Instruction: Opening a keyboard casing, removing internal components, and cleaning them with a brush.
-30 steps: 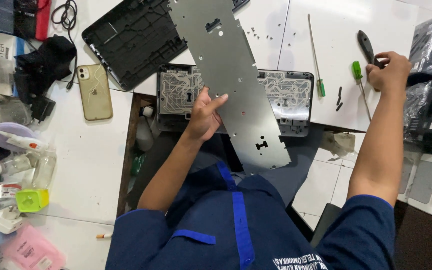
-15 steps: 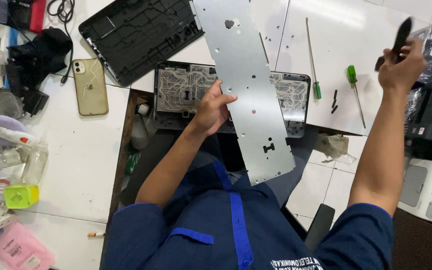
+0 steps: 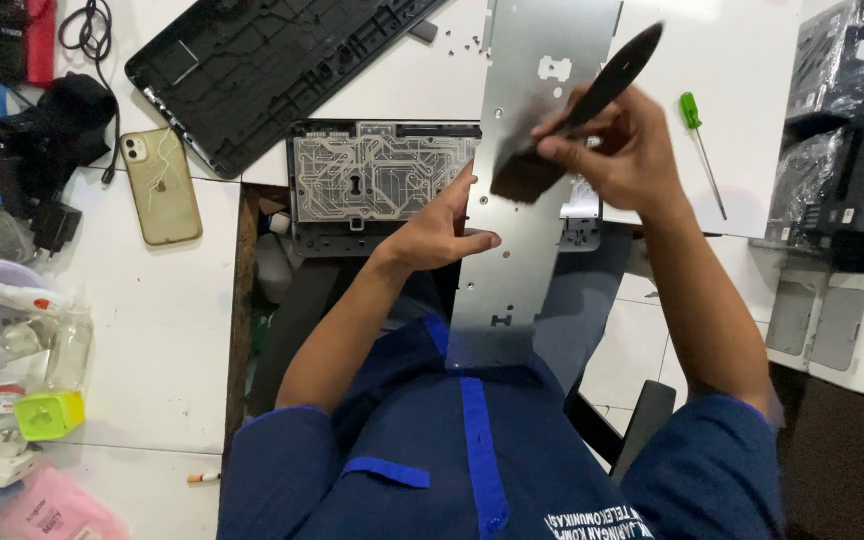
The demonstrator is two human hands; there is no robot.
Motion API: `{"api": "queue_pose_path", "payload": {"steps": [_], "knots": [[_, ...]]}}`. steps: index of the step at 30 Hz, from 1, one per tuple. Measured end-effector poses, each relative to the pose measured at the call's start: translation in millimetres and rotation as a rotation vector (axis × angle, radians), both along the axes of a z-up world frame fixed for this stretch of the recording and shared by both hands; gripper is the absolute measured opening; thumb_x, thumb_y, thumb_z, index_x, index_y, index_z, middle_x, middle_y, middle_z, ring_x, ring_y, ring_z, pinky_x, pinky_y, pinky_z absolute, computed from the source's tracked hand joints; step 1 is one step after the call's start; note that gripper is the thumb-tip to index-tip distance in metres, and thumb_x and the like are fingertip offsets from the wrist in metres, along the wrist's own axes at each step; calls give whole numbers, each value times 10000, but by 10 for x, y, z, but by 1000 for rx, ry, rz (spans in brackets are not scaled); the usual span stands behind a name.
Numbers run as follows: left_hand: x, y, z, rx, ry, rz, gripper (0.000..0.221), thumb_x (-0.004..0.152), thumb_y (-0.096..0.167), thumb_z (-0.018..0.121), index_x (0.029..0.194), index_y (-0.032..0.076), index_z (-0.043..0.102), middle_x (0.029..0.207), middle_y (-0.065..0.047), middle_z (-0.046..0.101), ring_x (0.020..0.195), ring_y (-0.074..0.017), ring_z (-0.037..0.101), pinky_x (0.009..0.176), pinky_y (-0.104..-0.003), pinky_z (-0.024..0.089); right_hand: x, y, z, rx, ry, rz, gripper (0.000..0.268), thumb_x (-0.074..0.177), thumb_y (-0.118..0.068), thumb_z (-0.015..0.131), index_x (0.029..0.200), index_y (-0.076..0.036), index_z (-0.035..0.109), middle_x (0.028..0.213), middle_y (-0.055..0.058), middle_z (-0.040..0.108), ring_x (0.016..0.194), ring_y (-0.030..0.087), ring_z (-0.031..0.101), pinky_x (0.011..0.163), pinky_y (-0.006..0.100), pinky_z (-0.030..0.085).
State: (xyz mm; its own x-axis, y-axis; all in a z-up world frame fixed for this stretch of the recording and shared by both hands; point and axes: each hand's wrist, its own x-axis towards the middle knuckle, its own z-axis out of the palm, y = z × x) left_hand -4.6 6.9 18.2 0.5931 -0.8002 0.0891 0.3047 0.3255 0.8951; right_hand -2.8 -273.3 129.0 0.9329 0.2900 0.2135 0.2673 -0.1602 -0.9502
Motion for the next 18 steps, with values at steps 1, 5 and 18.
{"api": "queue_pose_path", "payload": {"steps": [1,5,18], "knots": [[18,19,-30,-1,-2,-9,1057,1097,-34,815,1888,28,117,1702,-181,562,1483,-275,657,1252,-365,608,55,-41,29,-1,-2,-9,432,1123,33,870,1426,11,563,1311,200,789,1269,332,838,1168,485,754],[7,26,-179,94,70,66,1103,1022,-1,876,1878,33,181,1848,-203,453,1668,-339,526,1383,-433,497,153,-223,51,-120,-396,-433,465,1245,117,928,1441,-56,543,1272,223,771,1230,389,868,880,441,734],[-39,-75,-22,213,11,-79,1068,978,-105,768,1890,103,253,1911,-113,415,1652,-299,528,1144,-356,644,233,-365,-63,-108,-417,-466,208,1279,49,899,1332,29,699,1281,244,776,1171,329,793,774,385,707]]}}
